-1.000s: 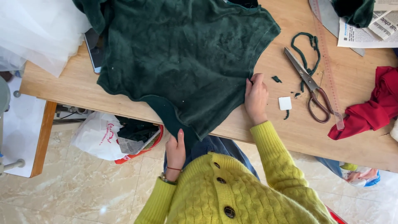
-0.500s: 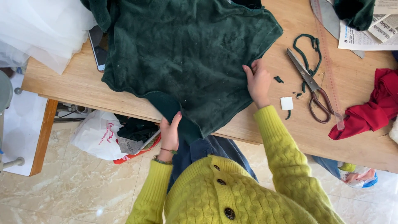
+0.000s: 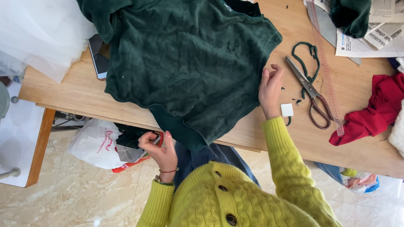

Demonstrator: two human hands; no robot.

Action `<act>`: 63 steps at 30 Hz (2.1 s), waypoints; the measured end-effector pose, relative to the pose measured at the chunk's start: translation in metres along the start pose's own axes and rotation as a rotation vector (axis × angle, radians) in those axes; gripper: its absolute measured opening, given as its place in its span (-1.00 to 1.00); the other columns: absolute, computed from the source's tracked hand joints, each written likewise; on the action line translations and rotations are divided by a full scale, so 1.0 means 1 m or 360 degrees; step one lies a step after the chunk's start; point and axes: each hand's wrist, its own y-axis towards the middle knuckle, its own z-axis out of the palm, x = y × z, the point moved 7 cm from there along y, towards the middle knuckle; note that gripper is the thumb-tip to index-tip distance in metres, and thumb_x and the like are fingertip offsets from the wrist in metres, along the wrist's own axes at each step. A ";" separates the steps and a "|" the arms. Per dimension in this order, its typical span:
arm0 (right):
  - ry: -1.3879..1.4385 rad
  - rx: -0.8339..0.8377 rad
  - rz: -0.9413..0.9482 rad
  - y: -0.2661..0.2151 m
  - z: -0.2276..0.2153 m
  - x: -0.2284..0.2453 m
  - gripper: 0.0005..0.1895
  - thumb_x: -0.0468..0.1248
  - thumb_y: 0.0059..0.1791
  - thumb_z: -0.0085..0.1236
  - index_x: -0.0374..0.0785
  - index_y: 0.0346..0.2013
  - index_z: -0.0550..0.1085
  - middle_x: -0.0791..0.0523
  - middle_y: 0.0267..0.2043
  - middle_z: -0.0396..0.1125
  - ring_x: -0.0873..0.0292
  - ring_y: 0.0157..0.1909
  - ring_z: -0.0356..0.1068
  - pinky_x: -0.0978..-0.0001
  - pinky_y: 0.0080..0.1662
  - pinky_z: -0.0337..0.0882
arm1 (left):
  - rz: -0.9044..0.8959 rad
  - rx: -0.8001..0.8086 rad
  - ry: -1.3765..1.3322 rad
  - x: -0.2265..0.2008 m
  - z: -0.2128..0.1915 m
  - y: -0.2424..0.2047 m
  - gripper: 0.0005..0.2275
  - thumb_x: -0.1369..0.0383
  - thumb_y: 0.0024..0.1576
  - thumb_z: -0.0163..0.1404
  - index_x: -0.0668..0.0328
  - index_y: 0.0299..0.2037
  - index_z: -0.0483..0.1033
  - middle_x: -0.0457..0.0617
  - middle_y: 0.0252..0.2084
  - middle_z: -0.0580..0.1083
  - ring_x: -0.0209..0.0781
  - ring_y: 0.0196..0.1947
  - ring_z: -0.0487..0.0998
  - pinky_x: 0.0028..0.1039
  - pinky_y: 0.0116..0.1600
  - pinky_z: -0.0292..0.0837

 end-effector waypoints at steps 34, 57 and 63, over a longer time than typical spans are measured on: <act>-0.0634 0.0739 -0.0210 -0.120 -0.029 0.000 -0.16 0.29 0.08 -0.23 -0.11 0.51 0.05 -0.04 0.52 0.00 -0.05 0.50 -0.03 -0.09 0.40 -0.16 | 0.1923 0.1540 0.1002 -0.071 0.323 0.008 -0.53 0.08 0.30 -0.24 -0.33 0.45 0.16 -0.18 0.38 0.26 -0.05 0.43 0.15 0.05 0.35 0.11; 0.0278 0.0040 0.1053 -0.095 -0.086 -0.096 -0.74 -0.17 0.01 0.30 -0.08 -0.06 0.46 0.17 -0.35 0.50 0.22 -0.37 0.50 0.37 -0.21 0.46 | 0.2165 0.1971 0.0241 -0.096 0.362 0.008 -0.77 0.24 0.33 -0.11 -0.15 0.16 0.46 -0.26 0.30 0.34 -0.22 0.36 0.25 -0.17 0.40 0.10; 0.1287 -0.0285 0.1176 -0.125 -0.054 -0.047 -0.80 -0.28 0.09 0.19 -0.38 -0.17 0.41 0.00 -0.29 0.45 0.02 -0.29 0.59 0.31 -0.19 0.60 | 0.2065 0.2250 0.0258 -0.095 0.384 0.009 -0.69 0.03 0.10 0.18 -0.20 -0.02 0.48 -0.29 0.07 0.35 -0.22 0.23 0.23 -0.22 0.22 0.13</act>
